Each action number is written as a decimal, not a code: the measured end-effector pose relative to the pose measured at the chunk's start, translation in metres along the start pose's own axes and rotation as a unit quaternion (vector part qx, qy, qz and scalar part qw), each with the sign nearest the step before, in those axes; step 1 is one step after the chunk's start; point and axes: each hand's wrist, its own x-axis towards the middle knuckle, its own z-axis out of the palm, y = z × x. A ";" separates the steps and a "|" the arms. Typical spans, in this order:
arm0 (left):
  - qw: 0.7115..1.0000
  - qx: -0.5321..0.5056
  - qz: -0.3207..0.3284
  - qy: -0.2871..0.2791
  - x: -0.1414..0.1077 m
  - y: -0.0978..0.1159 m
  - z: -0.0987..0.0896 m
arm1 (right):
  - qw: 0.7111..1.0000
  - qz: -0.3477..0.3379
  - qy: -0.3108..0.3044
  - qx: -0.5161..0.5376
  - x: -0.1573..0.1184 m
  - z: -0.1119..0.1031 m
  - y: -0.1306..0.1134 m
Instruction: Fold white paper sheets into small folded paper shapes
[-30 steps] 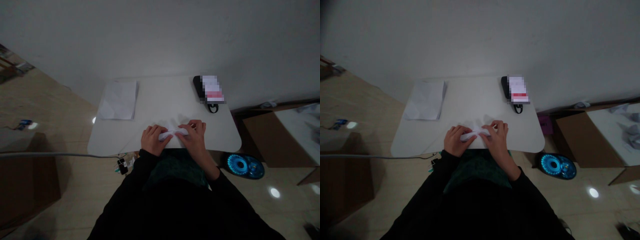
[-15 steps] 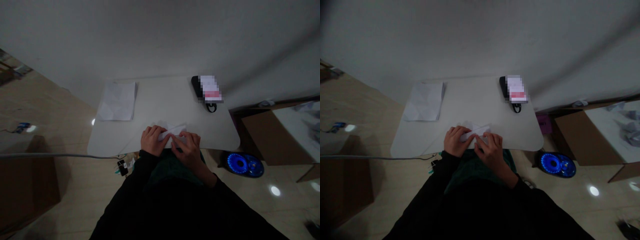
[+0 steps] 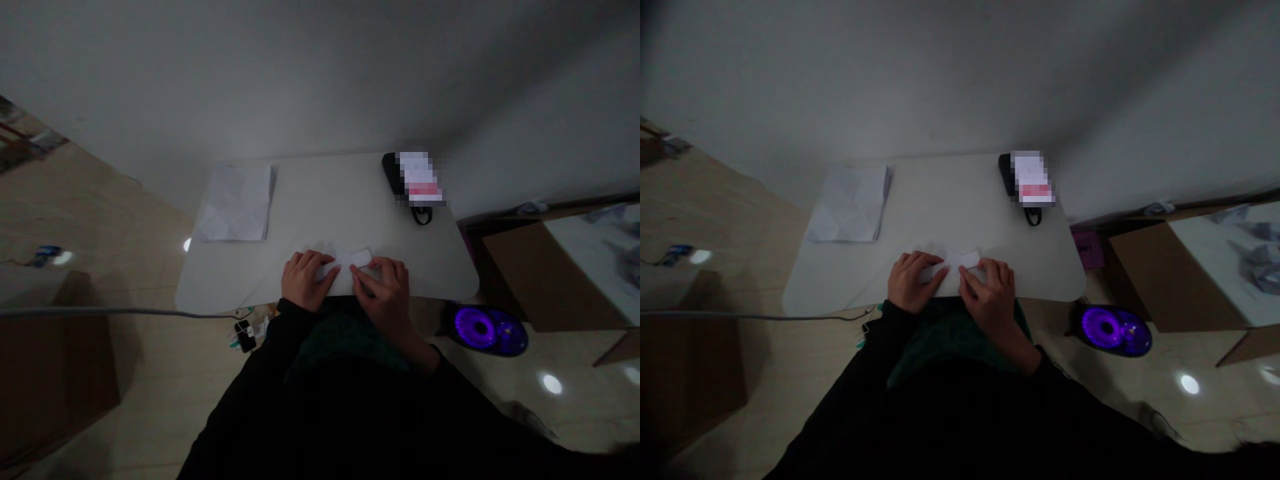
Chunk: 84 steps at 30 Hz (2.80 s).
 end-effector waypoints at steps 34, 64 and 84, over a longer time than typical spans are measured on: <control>0.989 -0.006 0.125 -0.073 -0.026 -0.049 -0.037 | 0.998 0.038 0.037 -0.039 0.001 -0.003 0.017; 0.863 -0.355 -0.011 -0.359 0.138 -0.062 -0.038 | 0.853 0.119 -0.112 0.495 0.130 0.032 0.060; 0.885 -0.423 -0.034 -0.191 0.166 -0.053 -0.007 | 0.839 0.068 -0.086 0.533 0.162 0.024 0.062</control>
